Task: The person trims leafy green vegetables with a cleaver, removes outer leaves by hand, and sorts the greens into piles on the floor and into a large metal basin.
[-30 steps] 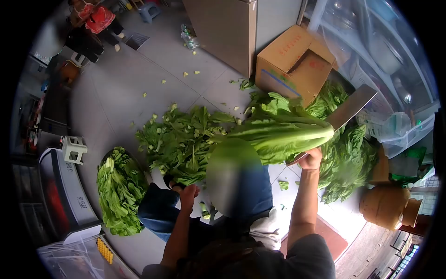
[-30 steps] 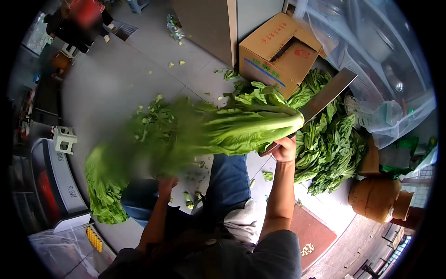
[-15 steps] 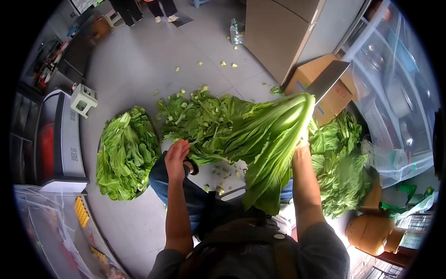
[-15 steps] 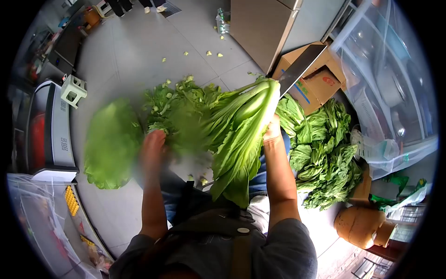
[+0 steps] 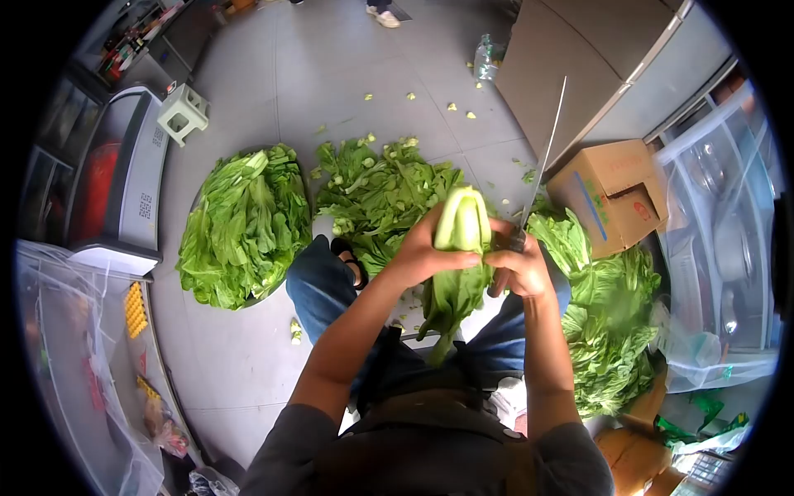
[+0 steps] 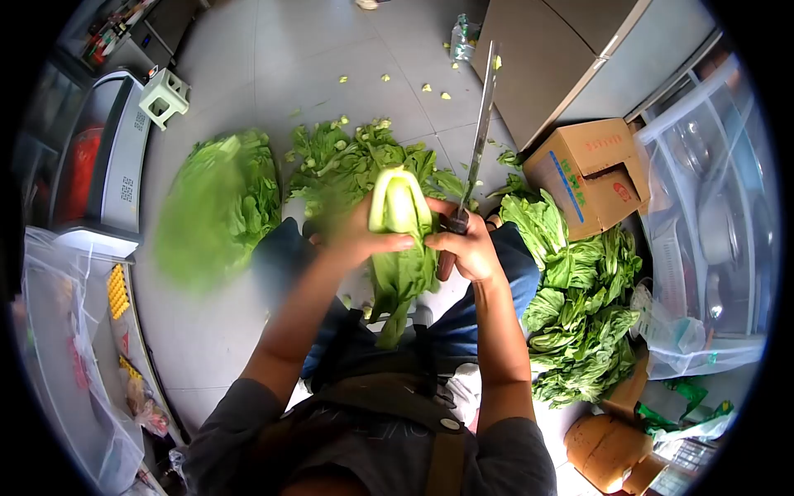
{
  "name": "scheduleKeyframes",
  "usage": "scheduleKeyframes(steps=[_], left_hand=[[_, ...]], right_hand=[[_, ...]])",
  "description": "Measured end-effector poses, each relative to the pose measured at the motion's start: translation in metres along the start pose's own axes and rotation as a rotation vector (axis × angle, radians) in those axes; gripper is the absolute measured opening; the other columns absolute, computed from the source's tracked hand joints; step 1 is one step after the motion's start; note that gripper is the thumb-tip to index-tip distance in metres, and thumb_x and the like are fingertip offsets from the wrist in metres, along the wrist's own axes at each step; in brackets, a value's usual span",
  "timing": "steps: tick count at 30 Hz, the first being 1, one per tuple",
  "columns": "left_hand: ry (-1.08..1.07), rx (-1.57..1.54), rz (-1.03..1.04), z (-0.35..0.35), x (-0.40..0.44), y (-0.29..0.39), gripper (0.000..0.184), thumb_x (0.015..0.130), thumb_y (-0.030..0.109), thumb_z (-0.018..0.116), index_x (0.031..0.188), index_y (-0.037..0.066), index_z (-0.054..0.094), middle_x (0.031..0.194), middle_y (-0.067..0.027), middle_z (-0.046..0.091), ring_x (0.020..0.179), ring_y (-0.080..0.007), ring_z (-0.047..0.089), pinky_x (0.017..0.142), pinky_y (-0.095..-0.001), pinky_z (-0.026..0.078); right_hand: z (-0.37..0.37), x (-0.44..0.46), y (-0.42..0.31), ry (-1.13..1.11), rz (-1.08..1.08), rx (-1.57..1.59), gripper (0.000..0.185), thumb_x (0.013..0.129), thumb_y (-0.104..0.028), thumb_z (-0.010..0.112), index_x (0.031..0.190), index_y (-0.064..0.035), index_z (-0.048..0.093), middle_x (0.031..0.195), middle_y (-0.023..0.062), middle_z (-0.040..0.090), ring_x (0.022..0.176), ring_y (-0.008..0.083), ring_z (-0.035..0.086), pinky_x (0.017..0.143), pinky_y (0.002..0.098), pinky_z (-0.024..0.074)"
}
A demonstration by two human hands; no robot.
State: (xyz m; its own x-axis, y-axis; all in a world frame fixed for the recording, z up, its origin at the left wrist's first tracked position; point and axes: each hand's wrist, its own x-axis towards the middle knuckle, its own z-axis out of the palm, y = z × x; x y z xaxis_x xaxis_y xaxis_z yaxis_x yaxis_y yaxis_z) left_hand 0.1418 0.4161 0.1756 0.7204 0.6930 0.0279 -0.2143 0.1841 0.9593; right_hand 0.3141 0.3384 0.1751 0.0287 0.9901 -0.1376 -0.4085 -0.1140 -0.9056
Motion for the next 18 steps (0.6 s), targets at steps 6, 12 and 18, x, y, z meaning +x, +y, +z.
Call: scheduleKeyframes(steps=[6,12,18], left_hand=[[0.062,-0.568,-0.063,-0.053,-0.005,-0.036,0.059,0.059,0.020,0.064,0.111,-0.002,0.048,0.098,-0.0137,0.058,0.085,-0.0239,0.059,0.076,-0.0341,0.049],[-0.023,-0.648,-0.180,-0.066,-0.013,-0.051,0.064,0.060,0.022,0.067,0.117,-0.002,0.046,0.107,-0.0159,0.057,0.094,-0.0259,0.058,0.081,-0.0350,0.048],[-0.012,-0.524,-0.325,-0.042,-0.019,-0.035,0.075,0.056,0.014,0.074,0.121,-0.002,0.041,0.108,-0.0133,0.055,0.095,-0.0238,0.056,0.084,-0.0343,0.046]], right_hand=[[-0.009,-0.003,-0.006,-0.053,0.070,-0.081,0.046,0.068,0.001,0.062,0.113,0.0036,0.052,0.108,0.0094,0.057,0.098,0.0178,0.054,0.082,0.0276,0.0424],[0.013,-0.002,-0.002,0.191,0.081,-0.280,0.016,0.079,-0.011,0.066,0.086,-0.0027,0.054,0.069,-0.0016,0.053,0.051,0.0058,0.046,0.051,0.0221,0.0398],[0.032,0.008,0.030,0.274,-0.167,-0.579,0.027,0.076,-0.019,0.070,0.098,-0.0039,0.062,0.078,0.0032,0.061,0.072,0.0115,0.054,0.070,0.0240,0.0427]])
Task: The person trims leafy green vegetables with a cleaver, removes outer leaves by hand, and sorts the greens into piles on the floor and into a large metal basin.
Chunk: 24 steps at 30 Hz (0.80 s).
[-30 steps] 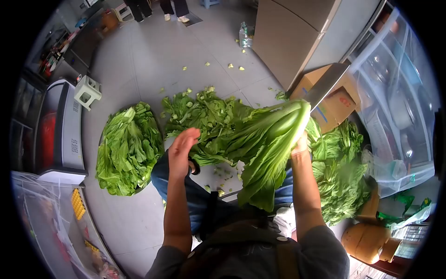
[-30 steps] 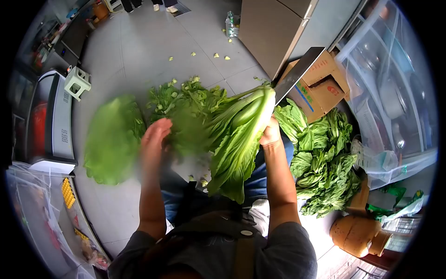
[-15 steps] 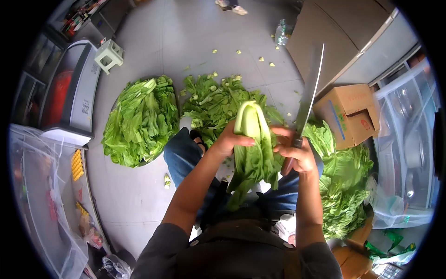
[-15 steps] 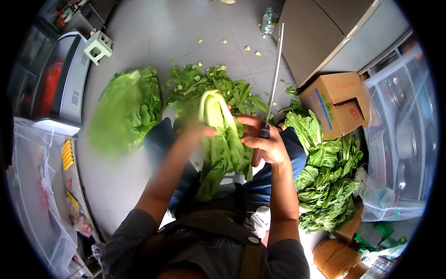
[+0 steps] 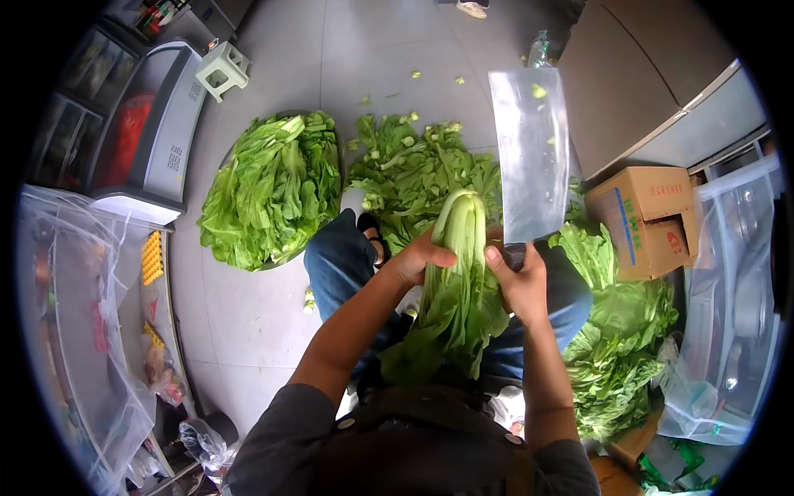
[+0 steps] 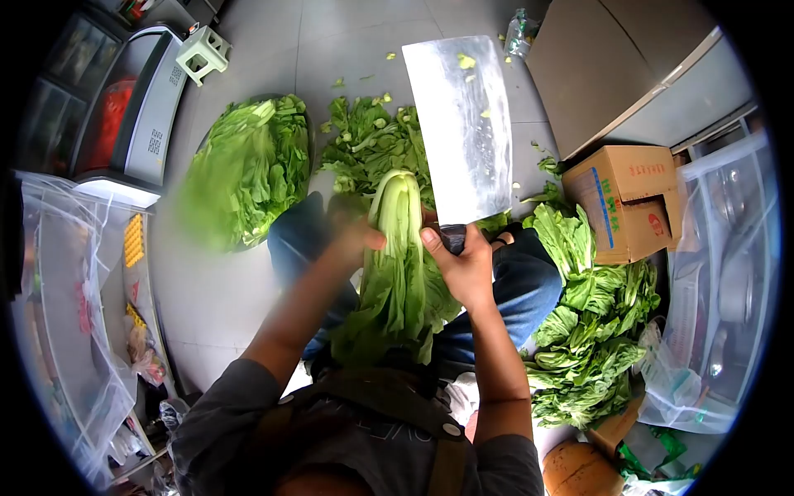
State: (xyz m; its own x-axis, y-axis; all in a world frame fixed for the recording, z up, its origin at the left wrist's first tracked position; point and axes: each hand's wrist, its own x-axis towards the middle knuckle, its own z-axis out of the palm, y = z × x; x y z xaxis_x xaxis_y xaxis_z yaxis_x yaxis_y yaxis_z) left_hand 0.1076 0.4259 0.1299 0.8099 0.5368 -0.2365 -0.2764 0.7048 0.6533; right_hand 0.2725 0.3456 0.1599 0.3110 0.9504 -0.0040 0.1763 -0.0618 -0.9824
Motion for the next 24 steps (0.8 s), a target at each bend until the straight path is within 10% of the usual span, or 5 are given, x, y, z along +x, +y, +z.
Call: scheduleKeyframes(steps=[8,12,18,22,24], left_hand=[[0.131,0.022,0.050,0.032,-0.003,0.002,0.060,0.064,0.012,0.069,0.116,-0.001,0.042,0.098,-0.0096,0.054,0.088,-0.0182,0.055,0.076,-0.0315,0.046],[0.095,0.070,0.066,0.022,0.004,-0.004,0.056,0.065,0.014,0.068,0.114,0.000,0.044,0.096,-0.0079,0.054,0.085,-0.0168,0.055,0.074,-0.0317,0.046],[0.441,1.017,0.250,0.011,0.008,0.006,0.066,0.062,0.024,0.075,0.113,-0.003,0.043,0.093,-0.0143,0.059,0.084,-0.0220,0.060,0.073,-0.0323,0.046],[0.593,1.366,0.318,0.012,0.012,0.010,0.056,0.058,0.026,0.073,0.097,-0.004,0.046,0.080,-0.0189,0.059,0.075,-0.0340,0.060,0.067,-0.0367,0.047],[0.492,1.465,0.515,-0.008,0.021,-0.001,0.053,0.058,0.025,0.073,0.095,-0.004,0.048,0.080,-0.0186,0.059,0.074,-0.0342,0.060,0.067,-0.0369,0.047]], right_hand=[[-0.004,0.000,0.005,0.111,-0.162,-0.334,0.034,0.073,-0.021,0.072,0.098,-0.0022,0.059,0.094,0.0147,0.059,0.086,0.0285,0.058,0.079,0.0331,0.0423],[-0.009,0.004,0.000,0.117,-0.174,-0.393,0.029,0.072,-0.023,0.072,0.083,-0.0012,0.058,0.062,0.0091,0.058,0.056,0.0250,0.055,0.070,0.0316,0.0408],[-0.042,-0.012,0.005,-0.012,-0.221,-0.261,0.019,0.071,-0.009,0.071,0.073,0.0010,0.055,0.055,0.0024,0.050,0.049,0.0057,0.043,0.046,0.0211,0.0350],[-0.051,-0.015,0.019,0.244,-0.212,-0.537,0.020,0.068,0.000,0.066,0.082,-0.0023,0.052,0.071,0.0159,0.059,0.063,0.0297,0.062,0.058,0.0307,0.0476],[-0.048,-0.017,0.023,0.155,-0.288,-0.532,0.017,0.069,-0.001,0.066,0.078,-0.0031,0.052,0.064,0.0133,0.057,0.056,0.0223,0.059,0.054,0.0283,0.0455]])
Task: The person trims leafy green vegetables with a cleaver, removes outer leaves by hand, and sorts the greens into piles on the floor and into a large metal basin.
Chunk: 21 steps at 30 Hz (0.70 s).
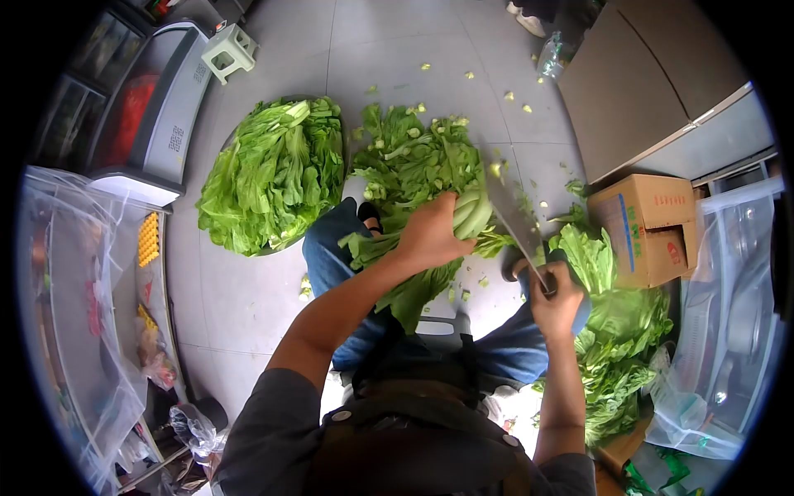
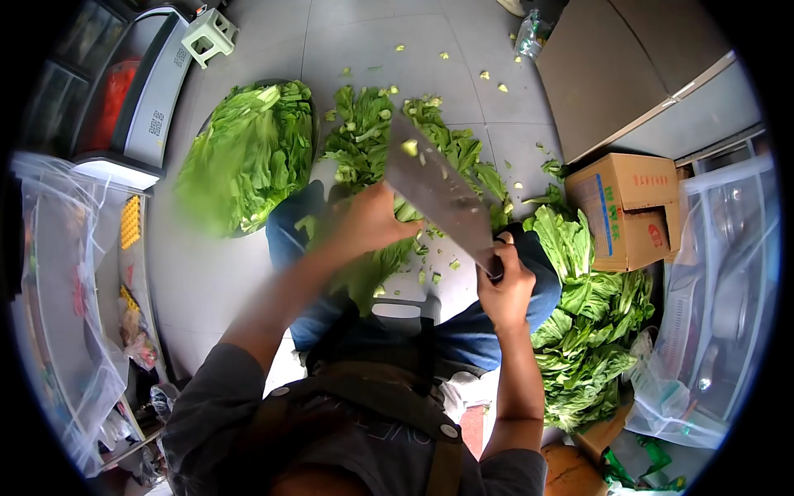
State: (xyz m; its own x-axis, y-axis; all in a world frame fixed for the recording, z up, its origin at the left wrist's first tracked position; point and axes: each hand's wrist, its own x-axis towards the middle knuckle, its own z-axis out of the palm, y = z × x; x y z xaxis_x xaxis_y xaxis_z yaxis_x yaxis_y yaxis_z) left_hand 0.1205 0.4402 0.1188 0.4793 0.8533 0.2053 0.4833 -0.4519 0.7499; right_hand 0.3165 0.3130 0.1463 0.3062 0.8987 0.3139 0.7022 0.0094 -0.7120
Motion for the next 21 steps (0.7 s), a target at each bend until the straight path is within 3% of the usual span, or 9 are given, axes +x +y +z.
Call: scheduleKeyframes(steps=[1,3,4,6,9,13,15,19,21], left_hand=[[0.033,0.054,0.087,0.003,-0.002,-0.003,0.047,0.059,0.023,0.073,0.092,-0.002,0.050,0.081,-0.0168,0.059,0.075,-0.0331,0.060,0.067,-0.0373,0.047],[0.124,0.038,0.216,0.011,-0.005,-0.007,0.038,0.061,0.021,0.071,0.088,0.001,0.054,0.084,-0.0136,0.059,0.077,-0.0309,0.059,0.068,-0.0378,0.046],[0.177,-0.035,0.265,0.028,-0.010,-0.028,0.034,0.062,0.021,0.070,0.087,0.003,0.055,0.086,-0.0122,0.059,0.078,-0.0298,0.059,0.069,-0.0379,0.046],[0.192,0.404,0.373,0.004,-0.011,-0.001,0.026,0.068,0.024,0.064,0.085,0.007,0.058,0.089,-0.0080,0.058,0.080,-0.0260,0.057,0.072,-0.0381,0.045],[0.275,0.577,0.493,0.007,-0.009,-0.008,0.027,0.070,0.027,0.062,0.087,0.007,0.059,0.089,-0.0086,0.058,0.079,-0.0266,0.056,0.072,-0.0377,0.044],[0.066,0.026,0.187,0.011,-0.012,-0.008,0.035,0.065,0.026,0.065,0.092,0.006,0.058,0.090,-0.0124,0.059,0.081,-0.0310,0.058,0.072,-0.0378,0.045],[-0.089,0.046,0.140,0.008,-0.010,-0.008,0.044,0.062,0.027,0.067,0.097,0.004,0.056,0.089,-0.0152,0.060,0.081,-0.0339,0.058,0.071,-0.0383,0.046],[-0.089,-0.095,-0.005,0.011,-0.015,-0.017,0.060,0.056,0.029,0.071,0.102,-0.003,0.050,0.085,-0.0204,0.060,0.078,-0.0363,0.059,0.069,-0.0388,0.047],[-0.167,-0.089,-0.155,0.016,-0.018,-0.023,0.065,0.054,0.029,0.072,0.103,-0.005,0.047,0.082,-0.0218,0.059,0.076,-0.0360,0.059,0.068,-0.0388,0.047]], right_hand=[[0.003,-0.002,0.000,-0.029,-0.044,0.013,0.016,0.070,-0.002,0.066,0.075,-0.0035,0.051,0.060,0.0120,0.056,0.053,0.0186,0.058,0.052,0.0271,0.0445],[0.006,-0.003,-0.003,-0.111,-0.119,-0.018,0.022,0.061,-0.002,0.066,0.076,-0.0045,0.051,0.061,0.0139,0.055,0.057,0.0314,0.058,0.051,0.0340,0.0460],[0.009,-0.002,-0.004,-0.129,-0.139,-0.022,0.021,0.061,-0.003,0.066,0.074,-0.0048,0.050,0.059,0.0132,0.055,0.055,0.0314,0.058,0.050,0.0352,0.0454],[0.014,-0.001,-0.006,-0.141,-0.172,-0.030,0.020,0.061,-0.004,0.066,0.071,-0.0052,0.048,0.056,0.0125,0.054,0.054,0.0315,0.057,0.048,0.0367,0.0447],[0.017,0.004,-0.007,-0.134,-0.202,-0.032,0.020,0.063,-0.005,0.066,0.069,-0.0053,0.047,0.054,0.0124,0.053,0.052,0.0318,0.057,0.046,0.0372,0.0442],[0.023,0.006,0.000,-0.157,-0.132,-0.022,0.019,0.064,-0.005,0.066,0.068,-0.0048,0.048,0.055,0.0131,0.054,0.053,0.0327,0.056,0.047,0.0381,0.0443],[0.027,0.005,0.010,-0.179,-0.093,-0.032,0.019,0.064,-0.005,0.066,0.068,-0.0044,0.048,0.055,0.0140,0.053,0.054,0.0336,0.056,0.049,0.0389,0.0446],[0.034,0.001,0.038,-0.264,0.068,-0.051,0.016,0.064,-0.005,0.065,0.068,-0.0039,0.050,0.057,0.0166,0.052,0.055,0.0353,0.053,0.053,0.0389,0.0451],[0.042,-0.002,0.051,-0.242,-0.003,-0.041,0.015,0.064,-0.006,0.065,0.067,-0.0032,0.051,0.057,0.0166,0.053,0.054,0.0359,0.052,0.058,0.0390,0.0454]])
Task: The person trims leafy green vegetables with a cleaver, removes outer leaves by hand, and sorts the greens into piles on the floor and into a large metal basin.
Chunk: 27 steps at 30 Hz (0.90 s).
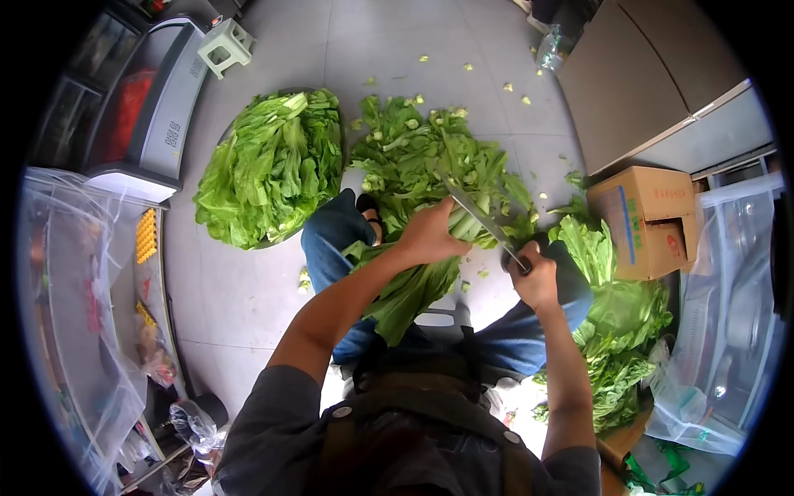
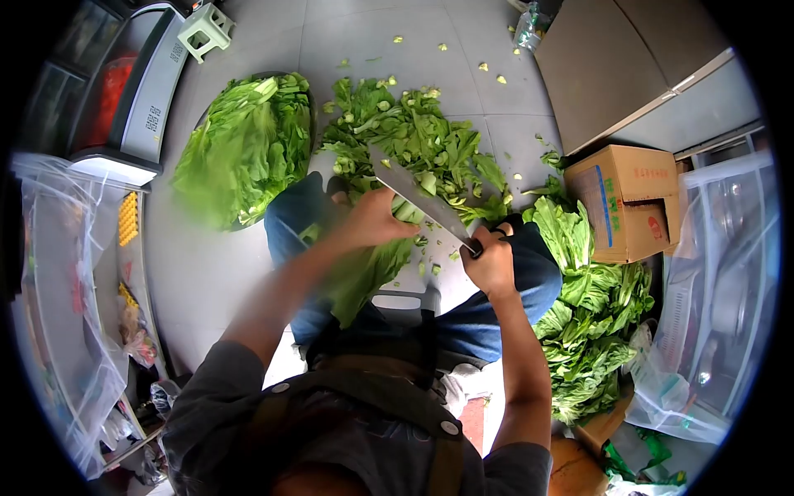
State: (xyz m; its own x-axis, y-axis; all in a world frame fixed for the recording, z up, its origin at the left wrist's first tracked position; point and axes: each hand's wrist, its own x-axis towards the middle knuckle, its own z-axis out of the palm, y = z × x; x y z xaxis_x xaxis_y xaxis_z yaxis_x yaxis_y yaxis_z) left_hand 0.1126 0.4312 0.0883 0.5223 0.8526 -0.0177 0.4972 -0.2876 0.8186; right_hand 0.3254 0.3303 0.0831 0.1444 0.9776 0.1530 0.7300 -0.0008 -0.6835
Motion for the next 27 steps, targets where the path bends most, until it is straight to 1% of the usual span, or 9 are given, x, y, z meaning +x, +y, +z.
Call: scheduleKeyframes(steps=[10,12,13,14,17,20,22,24,27], left_hand=[[-0.040,-0.154,-0.176,0.010,-0.020,-0.024,0.067,0.056,0.032,0.074,0.103,-0.006,0.047,0.086,-0.0208,0.059,0.080,-0.0304,0.059,0.070,-0.0349,0.045],[0.010,-0.296,-0.123,-0.015,-0.022,0.009,0.066,0.057,0.030,0.074,0.105,-0.006,0.046,0.090,-0.0199,0.058,0.083,-0.0270,0.059,0.072,-0.0338,0.044],[-0.001,-0.316,-0.112,-0.035,-0.024,0.031,0.063,0.058,0.026,0.074,0.108,-0.003,0.047,0.092,-0.0155,0.057,0.084,-0.0230,0.057,0.073,-0.0326,0.044],[-0.039,-0.480,-0.152,-0.045,-0.017,0.028,0.061,0.058,0.024,0.073,0.108,-0.002,0.048,0.090,-0.0139,0.057,0.083,-0.0224,0.057,0.073,-0.0324,0.044],[-0.258,-1.031,-0.280,-0.048,-0.017,-0.008,0.052,0.060,0.019,0.068,0.106,0.004,0.049,0.084,-0.0090,0.055,0.078,-0.0215,0.054,0.072,-0.0328,0.044],[-0.305,-1.537,-0.090,-0.032,-0.012,-0.022,0.052,0.060,0.024,0.064,0.105,0.003,0.049,0.086,-0.0104,0.054,0.079,-0.0222,0.052,0.073,-0.0343,0.043],[-0.373,-1.604,-0.073,-0.025,-0.009,-0.036,0.055,0.060,0.030,0.062,0.106,0.003,0.048,0.087,-0.0111,0.053,0.081,-0.0231,0.051,0.074,-0.0345,0.042],[-0.409,-1.620,-0.118,-0.023,-0.017,-0.039,0.056,0.060,0.032,0.062,0.106,0.003,0.048,0.087,-0.0106,0.053,0.082,-0.0227,0.050,0.074,-0.0343,0.042],[-0.477,-1.363,-0.502,0.000,-0.063,-0.052,0.055,0.064,0.029,0.060,0.109,0.000,0.048,0.094,-0.0138,0.055,0.085,-0.0253,0.054,0.076,-0.0365,0.044]], right_hand=[[0.018,-0.001,0.020,-0.139,-0.037,-0.093,0.014,0.068,-0.013,0.062,0.071,-0.0023,0.054,0.061,0.0189,0.057,0.062,0.0399,0.056,0.065,0.0420,0.0462],[0.029,-0.009,0.070,-0.182,0.292,-0.327,0.015,0.071,-0.018,0.059,0.073,-0.0034,0.056,0.066,0.0210,0.059,0.068,0.0401,0.058,0.065,0.0443,0.0470],[0.011,-0.011,0.064,-0.206,0.414,-0.246,0.019,0.074,-0.024,0.056,0.076,-0.0051,0.057,0.070,0.0215,0.060,0.072,0.0392,0.059,0.064,0.0470,0.0470],[0.014,-0.018,0.086,-0.127,0.391,-0.304,0.015,0.074,-0.020,0.057,0.079,-0.0059,0.058,0.070,0.0198,0.060,0.068,0.0370,0.059,0.061,0.0454,0.0471],[-0.004,-0.016,0.051,0.020,0.228,-0.141,0.008,0.075,-0.012,0.059,0.077,-0.0052,0.056,0.061,0.0161,0.057,0.057,0.0295,0.059,0.052,0.0359,0.0461],[-0.010,-0.001,0.017,0.088,0.233,0.015,0.009,0.075,-0.010,0.060,0.075,-0.0034,0.054,0.054,0.0119,0.053,0.049,0.0199,0.058,0.048,0.0298,0.0440],[-0.004,-0.004,0.017,0.048,0.313,0.106,0.013,0.076,-0.011,0.062,0.073,-0.0019,0.053,0.052,0.0088,0.051,0.047,0.0137,0.056,0.047,0.0270,0.0430],[0.005,-0.016,0.014,-0.108,0.709,0.451,0.019,0.077,-0.015,0.064,0.072,0.0017,0.055,0.055,0.0049,0.055,0.049,0.0110,0.055,0.043,0.0246,0.0396],[0.054,-0.069,0.053,-0.236,0.871,0.671,0.024,0.074,-0.017,0.067,0.068,0.0030,0.056,0.059,0.0056,0.055,0.048,0.0125,0.049,0.045,0.0271,0.0364]])
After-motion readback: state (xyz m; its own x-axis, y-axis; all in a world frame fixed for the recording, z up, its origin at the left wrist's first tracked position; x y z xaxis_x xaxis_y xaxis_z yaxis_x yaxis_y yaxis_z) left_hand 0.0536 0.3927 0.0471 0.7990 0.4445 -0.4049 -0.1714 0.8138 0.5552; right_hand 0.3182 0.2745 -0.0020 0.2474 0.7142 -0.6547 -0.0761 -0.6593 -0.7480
